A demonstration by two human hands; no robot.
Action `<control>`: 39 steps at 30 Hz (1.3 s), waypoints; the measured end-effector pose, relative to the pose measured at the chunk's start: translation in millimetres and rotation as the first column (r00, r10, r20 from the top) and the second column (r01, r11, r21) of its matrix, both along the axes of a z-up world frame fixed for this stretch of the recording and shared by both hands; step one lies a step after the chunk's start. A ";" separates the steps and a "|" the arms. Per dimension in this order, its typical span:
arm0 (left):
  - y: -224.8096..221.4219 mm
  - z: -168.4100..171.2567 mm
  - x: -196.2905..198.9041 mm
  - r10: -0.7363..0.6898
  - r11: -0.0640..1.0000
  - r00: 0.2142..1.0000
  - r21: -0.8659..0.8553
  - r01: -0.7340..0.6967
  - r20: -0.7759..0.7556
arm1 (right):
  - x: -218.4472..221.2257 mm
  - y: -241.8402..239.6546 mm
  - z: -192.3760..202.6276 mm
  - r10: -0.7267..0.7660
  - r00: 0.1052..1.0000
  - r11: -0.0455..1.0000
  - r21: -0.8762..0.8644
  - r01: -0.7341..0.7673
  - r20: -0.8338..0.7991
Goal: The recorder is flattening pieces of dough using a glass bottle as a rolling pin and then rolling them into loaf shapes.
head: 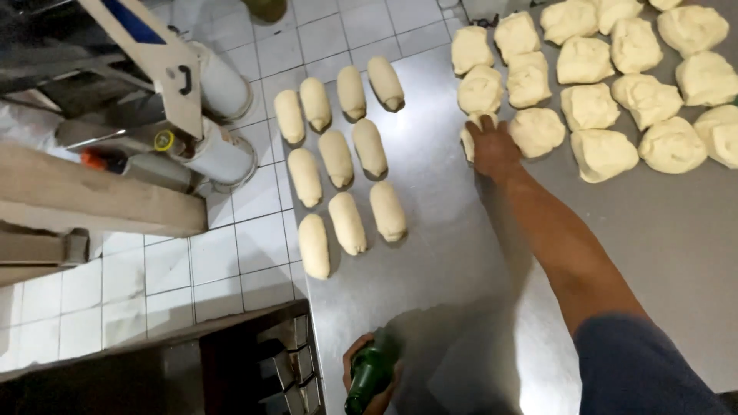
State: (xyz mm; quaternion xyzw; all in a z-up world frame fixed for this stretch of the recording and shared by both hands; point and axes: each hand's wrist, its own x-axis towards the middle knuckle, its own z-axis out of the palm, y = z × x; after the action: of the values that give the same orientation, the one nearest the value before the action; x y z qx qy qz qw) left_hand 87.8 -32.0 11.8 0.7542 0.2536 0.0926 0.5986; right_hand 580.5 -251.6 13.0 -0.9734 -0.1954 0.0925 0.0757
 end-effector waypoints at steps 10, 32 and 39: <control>13.2 -0.7 -81.4 0.142 0.990 0.986 -0.019 -0.141 0.083 | -103.4 -87.4 -7.8 0.307 0.593 -0.014 0.620 0.785 -0.744; 51.6 21.4 -142.8 0.049 0.994 0.974 0.085 -0.069 0.222 | -529.4 90.3 153.8 0.006 0.865 0.679 0.633 -0.372 0.501; 62.5 106.2 -105.6 -0.314 0.802 0.948 0.550 0.233 0.057 | -549.1 71.5 63.5 0.246 0.969 0.815 0.549 -0.184 -0.040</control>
State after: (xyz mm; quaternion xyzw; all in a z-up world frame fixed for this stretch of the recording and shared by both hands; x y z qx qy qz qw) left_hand -17.8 30.5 118.0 0.9109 0.0618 0.1268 0.3877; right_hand 31.4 -180.1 76.5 -0.8774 -0.3177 0.0946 0.3469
